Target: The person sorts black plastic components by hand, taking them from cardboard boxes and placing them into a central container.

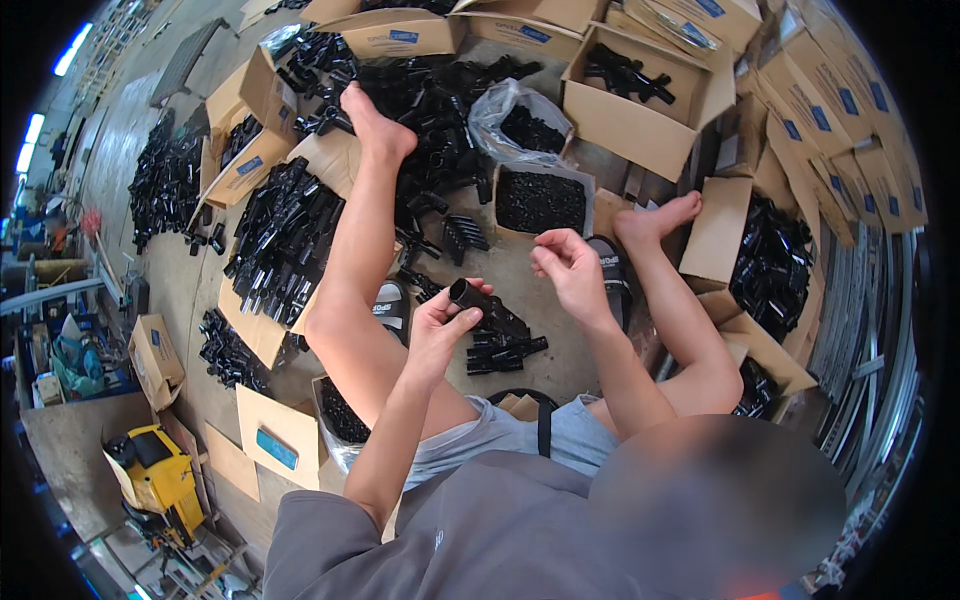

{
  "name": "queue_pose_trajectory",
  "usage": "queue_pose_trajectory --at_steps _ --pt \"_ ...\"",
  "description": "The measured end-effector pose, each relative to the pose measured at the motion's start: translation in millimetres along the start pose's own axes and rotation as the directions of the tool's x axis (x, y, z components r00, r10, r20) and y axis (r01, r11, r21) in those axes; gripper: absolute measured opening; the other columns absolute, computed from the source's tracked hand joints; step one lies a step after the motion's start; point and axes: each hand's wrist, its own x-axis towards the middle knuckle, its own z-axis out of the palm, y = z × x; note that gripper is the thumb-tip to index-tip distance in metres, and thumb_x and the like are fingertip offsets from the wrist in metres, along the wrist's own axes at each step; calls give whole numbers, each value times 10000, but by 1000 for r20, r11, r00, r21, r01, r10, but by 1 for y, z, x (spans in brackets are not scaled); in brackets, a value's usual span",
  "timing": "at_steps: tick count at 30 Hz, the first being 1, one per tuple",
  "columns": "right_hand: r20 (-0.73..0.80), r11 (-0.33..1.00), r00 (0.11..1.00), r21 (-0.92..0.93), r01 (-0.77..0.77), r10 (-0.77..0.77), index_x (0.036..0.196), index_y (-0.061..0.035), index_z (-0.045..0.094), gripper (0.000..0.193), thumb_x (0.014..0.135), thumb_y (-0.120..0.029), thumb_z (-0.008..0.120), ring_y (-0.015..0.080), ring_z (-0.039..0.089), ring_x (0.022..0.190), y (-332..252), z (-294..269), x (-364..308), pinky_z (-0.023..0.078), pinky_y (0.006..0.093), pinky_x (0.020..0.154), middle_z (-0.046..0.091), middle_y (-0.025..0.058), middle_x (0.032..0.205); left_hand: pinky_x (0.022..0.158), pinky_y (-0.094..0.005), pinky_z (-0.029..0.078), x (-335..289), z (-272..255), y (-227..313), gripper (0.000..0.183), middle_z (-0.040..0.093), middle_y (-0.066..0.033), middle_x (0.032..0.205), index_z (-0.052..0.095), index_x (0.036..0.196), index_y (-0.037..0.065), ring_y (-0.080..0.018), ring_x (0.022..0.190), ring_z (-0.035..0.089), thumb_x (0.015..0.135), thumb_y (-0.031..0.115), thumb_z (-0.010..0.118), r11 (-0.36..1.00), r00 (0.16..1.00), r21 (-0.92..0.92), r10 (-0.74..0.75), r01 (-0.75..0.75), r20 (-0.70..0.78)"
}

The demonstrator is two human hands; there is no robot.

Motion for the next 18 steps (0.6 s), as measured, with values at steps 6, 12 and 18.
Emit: queue_pose_trajectory --at_steps 6,12,18 --pt "-186 848 982 -524 -73 -31 1033 -15 672 179 902 -138 675 255 721 793 63 -34 -4 564 376 749 734 131 867 1039 -312 470 -5 4 3 423 688 -101 1273 603 1342 2 -135 1141 643 937 78 698 1000 1000 24 12 -12 17" --pt "-222 603 971 -788 -124 -91 1057 -45 669 199 910 -176 644 365 711 937 93 -46 63 548 489 834 729 192 955 1006 -292 493 -15 -11 1 418 694 -102 1258 602 1344 -12 -136 1127 651 936 21 687 998 999 53 -34 36 -42" --pt "-175 272 966 -955 -120 -190 1111 -90 694 227 925 -218 673 378 696 976 97 -31 116 543 503 845 711 180 999 998 -291 498 -21 -27 -2 415 694 -103 1254 603 1342 -19 -135 1124 652 935 -1 678 997 994 62 -49 55 -100"
